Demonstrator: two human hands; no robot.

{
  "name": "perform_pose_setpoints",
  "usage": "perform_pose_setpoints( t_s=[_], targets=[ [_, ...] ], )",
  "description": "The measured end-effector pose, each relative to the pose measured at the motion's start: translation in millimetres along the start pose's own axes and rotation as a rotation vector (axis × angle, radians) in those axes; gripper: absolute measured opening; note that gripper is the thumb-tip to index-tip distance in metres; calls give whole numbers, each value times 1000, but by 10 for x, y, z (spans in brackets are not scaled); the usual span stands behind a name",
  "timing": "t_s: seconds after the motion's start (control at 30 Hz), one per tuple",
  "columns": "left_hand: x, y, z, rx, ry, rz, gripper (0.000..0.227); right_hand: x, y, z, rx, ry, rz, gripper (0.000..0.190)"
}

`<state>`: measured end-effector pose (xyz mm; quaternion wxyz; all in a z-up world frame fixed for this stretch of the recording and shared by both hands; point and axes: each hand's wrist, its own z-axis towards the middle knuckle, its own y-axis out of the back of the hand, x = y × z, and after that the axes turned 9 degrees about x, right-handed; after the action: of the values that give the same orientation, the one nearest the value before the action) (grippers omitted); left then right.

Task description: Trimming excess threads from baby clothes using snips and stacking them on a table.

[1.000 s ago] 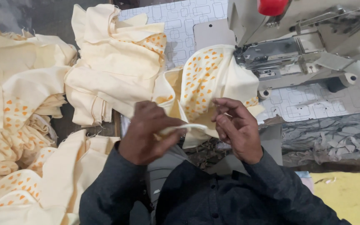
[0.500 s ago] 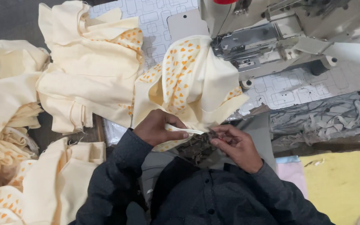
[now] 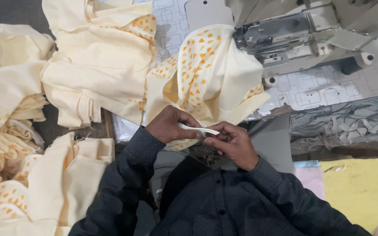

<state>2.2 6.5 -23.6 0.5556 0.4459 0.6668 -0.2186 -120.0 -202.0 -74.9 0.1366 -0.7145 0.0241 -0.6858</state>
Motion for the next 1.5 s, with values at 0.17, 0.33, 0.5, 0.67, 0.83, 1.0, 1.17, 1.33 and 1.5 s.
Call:
perform_pose_setpoints(
  t_s=[0.17, 0.33, 0.5, 0.67, 0.83, 1.0, 1.17, 1.33, 1.5],
  targets=[
    [-57, 7, -28, 28, -4, 27, 24, -63, -19, 4, -16, -9, 69, 28],
    [-148, 9, -53, 2, 19, 85, 26, 63, -42, -39, -27, -1, 84, 22],
    [-816, 76, -829, -26, -28, 707, 20, 509, -89, -47, -8, 103, 101, 25],
    [-595, 97, -1677, -198, 608, 1282, 6, 994, -442, 474, 148, 59, -275, 17],
    [233, 73, -1799, -381, 666, 1311, 15, 503, -804, 1416, 419, 16, -990, 23],
    [155, 61, -1665, -526, 674, 1161, 53, 454, -1012, 1685, 211, 163, -1113, 67],
    [317, 257, -1085, -1040, 960, 786, 96, 273, -1074, 1859, 19, 273, -1317, 39],
    [751, 343, -1209, -1577, 341, 1164, 32, 988, -1023, 1852, 224, 135, -1058, 28],
    [-363, 230, -1920, -1338, -150, 15, 33, 2074, -1197, 1815, 607, 164, -764, 21]
  ],
)
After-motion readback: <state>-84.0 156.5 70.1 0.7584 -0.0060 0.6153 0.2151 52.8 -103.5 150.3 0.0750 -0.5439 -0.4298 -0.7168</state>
